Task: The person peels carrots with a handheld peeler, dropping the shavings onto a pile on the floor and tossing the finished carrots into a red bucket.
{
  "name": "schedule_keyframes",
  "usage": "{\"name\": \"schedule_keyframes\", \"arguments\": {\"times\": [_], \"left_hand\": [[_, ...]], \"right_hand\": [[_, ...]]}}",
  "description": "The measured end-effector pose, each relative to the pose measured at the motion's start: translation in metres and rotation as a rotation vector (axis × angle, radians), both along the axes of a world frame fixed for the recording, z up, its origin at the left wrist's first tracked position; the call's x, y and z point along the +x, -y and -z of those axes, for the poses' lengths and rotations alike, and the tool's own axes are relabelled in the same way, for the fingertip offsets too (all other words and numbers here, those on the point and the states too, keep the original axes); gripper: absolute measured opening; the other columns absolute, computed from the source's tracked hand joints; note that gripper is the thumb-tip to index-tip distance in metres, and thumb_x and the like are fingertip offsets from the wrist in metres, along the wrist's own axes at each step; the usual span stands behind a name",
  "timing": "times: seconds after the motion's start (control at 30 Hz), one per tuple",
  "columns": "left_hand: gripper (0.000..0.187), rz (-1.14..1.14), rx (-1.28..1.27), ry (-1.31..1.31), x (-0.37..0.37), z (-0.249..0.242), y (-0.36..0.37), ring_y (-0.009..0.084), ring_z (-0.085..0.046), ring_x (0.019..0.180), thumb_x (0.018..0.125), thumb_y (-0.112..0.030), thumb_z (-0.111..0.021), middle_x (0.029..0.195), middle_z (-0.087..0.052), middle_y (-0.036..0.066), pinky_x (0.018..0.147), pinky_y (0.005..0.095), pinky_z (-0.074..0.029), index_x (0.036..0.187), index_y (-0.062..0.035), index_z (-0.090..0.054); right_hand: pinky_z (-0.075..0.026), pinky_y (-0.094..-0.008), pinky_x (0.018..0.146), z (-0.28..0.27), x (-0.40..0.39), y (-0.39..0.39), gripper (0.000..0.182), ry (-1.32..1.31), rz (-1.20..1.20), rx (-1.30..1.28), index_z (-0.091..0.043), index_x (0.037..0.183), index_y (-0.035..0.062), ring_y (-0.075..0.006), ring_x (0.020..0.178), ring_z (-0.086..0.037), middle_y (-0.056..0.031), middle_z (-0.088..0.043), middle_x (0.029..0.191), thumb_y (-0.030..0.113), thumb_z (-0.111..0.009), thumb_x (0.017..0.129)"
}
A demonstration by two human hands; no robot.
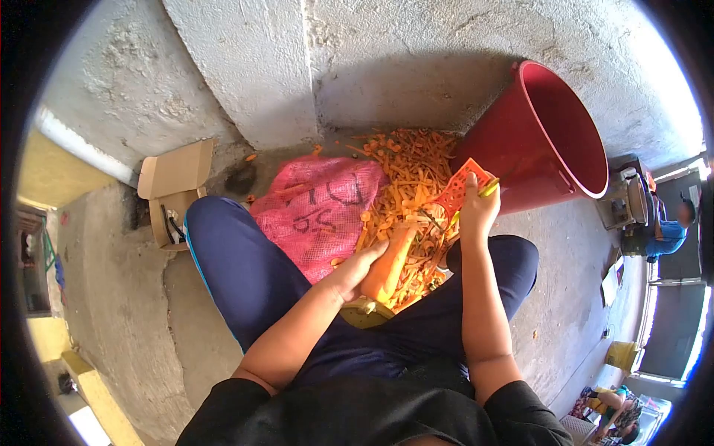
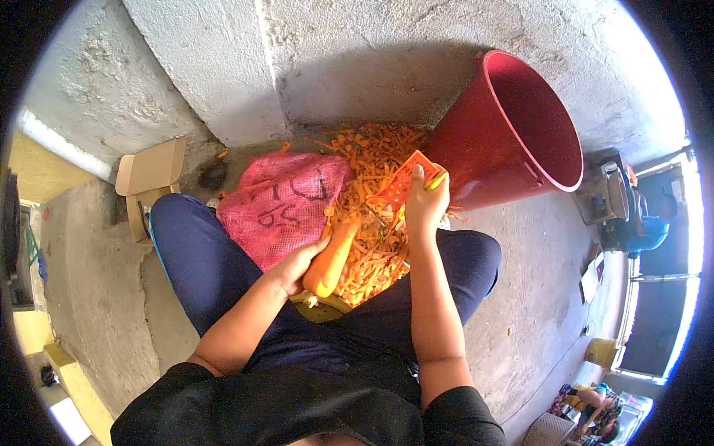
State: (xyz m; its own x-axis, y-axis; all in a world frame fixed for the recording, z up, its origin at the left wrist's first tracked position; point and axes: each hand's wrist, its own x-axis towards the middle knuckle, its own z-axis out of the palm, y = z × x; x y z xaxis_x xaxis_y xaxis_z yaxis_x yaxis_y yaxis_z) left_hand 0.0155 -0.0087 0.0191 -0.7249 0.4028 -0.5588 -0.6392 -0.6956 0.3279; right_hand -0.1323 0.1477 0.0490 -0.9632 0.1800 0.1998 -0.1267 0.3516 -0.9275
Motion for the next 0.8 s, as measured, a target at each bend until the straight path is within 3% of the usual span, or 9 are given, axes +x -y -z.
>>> {"name": "schedule_keyframes", "arguments": {"times": [0.13,0.2,0.23,0.3,0.4,0.5,0.6,0.7,0.8], "left_hand": [[0.041,-0.143,0.1,0.042,-0.008,0.011,-0.001,0.0201,-0.058,0.081,0.084,-0.037,-0.048,0.094,-0.057,0.012,0.07,0.0323,-0.049,0.107,-0.0028,-0.047],[0.037,-0.153,0.125,-0.027,-0.009,0.025,0.001,0.0207,-0.058,0.083,0.087,-0.032,-0.043,0.096,-0.057,0.012,0.072,0.0341,-0.049,0.109,-0.0025,-0.047],[0.036,-0.174,0.124,-0.003,-0.009,0.022,0.0,0.0207,-0.058,0.083,0.088,-0.031,-0.04,0.096,-0.057,0.012,0.072,0.0343,-0.05,0.109,-0.0024,-0.047],[0.035,-0.217,0.124,0.047,-0.012,0.014,-0.003,0.0206,-0.059,0.083,0.09,-0.03,-0.036,0.096,-0.057,0.012,0.072,0.0346,-0.05,0.108,-0.0022,-0.047],[0.035,-0.228,0.15,0.062,-0.014,0.019,-0.003,0.0206,-0.059,0.081,0.091,-0.029,-0.031,0.095,-0.058,0.011,0.072,0.0347,-0.05,0.108,-0.0027,-0.047],[0.036,-0.24,0.081,0.075,-0.016,0.01,-0.007,0.0194,-0.06,0.077,0.091,-0.03,-0.032,0.092,-0.058,0.011,0.068,0.0327,-0.051,0.108,-0.0024,-0.047],[0.036,0.081,-0.041,-0.214,-0.008,0.016,0.005,0.0177,-0.06,0.072,0.09,-0.032,-0.035,0.088,-0.058,0.009,0.063,0.0302,-0.05,0.107,-0.0018,-0.046],[0.039,0.006,-0.116,-0.089,0.004,0.001,-0.005,0.017,-0.059,0.069,0.089,-0.034,-0.037,0.085,-0.058,0.008,0.061,0.0289,-0.049,0.107,-0.0013,-0.046],[0.043,-0.018,-0.004,-0.001,-0.003,0.001,0.0,0.0203,-0.059,0.073,0.087,-0.039,-0.04,0.088,-0.057,0.011,0.064,0.0312,-0.05,0.108,-0.0015,-0.046]], "right_hand": [[-0.042,-0.0264,0.068,-0.006,0.038,0.019,0.02,0.006,-0.22,-0.133,-0.048,0.095,0.0007,-0.0119,0.073,-0.05,-0.0062,-0.055,0.078,0.015,-0.055,0.082],[-0.044,-0.0256,0.063,-0.007,0.059,0.028,0.022,0.104,-0.358,-0.138,-0.047,0.096,-0.0007,-0.0132,0.07,-0.054,-0.0074,-0.057,0.081,0.013,-0.056,0.081],[-0.045,-0.0207,0.055,-0.01,0.07,0.035,0.019,0.136,-0.442,-0.194,-0.044,0.098,0.0016,-0.0086,0.067,-0.054,-0.0044,-0.053,0.079,0.011,-0.053,0.083],[-0.045,-0.0275,0.063,-0.001,0.079,0.04,0.025,0.113,-0.466,-0.131,-0.047,0.097,-0.0009,-0.0158,0.071,-0.057,-0.0098,-0.058,0.077,0.013,-0.058,0.079],[-0.045,-0.029,0.065,-0.003,0.082,0.043,0.027,0.018,-0.482,0.017,-0.048,0.097,-0.0011,-0.0193,0.07,-0.057,-0.0133,-0.058,0.076,0.014,-0.06,0.078],[-0.045,-0.0294,0.064,-0.003,0.077,0.04,0.026,0.112,-0.418,0.059,-0.048,0.096,-0.0002,-0.0205,0.07,-0.057,-0.0134,-0.058,0.077,0.014,-0.06,0.078],[-0.043,-0.0319,0.069,0.005,0.041,0.029,0.024,-0.034,-0.206,0.061,-0.049,0.094,0.001,-0.021,0.072,-0.055,-0.0124,-0.057,0.078,0.013,-0.061,0.077],[-0.042,-0.0307,0.065,-0.003,0.002,0.01,0.02,-0.141,0.039,0.2,-0.049,0.092,0.0006,-0.02,0.068,-0.052,-0.0107,-0.057,0.077,0.014,-0.057,0.08],[-0.042,-0.0293,0.067,0.004,0.003,0.0,0.022,-0.053,-0.048,-0.014,-0.049,0.095,0.0009,-0.0175,0.069,-0.051,-0.0077,-0.054,0.075,0.016,-0.057,0.081]]}}
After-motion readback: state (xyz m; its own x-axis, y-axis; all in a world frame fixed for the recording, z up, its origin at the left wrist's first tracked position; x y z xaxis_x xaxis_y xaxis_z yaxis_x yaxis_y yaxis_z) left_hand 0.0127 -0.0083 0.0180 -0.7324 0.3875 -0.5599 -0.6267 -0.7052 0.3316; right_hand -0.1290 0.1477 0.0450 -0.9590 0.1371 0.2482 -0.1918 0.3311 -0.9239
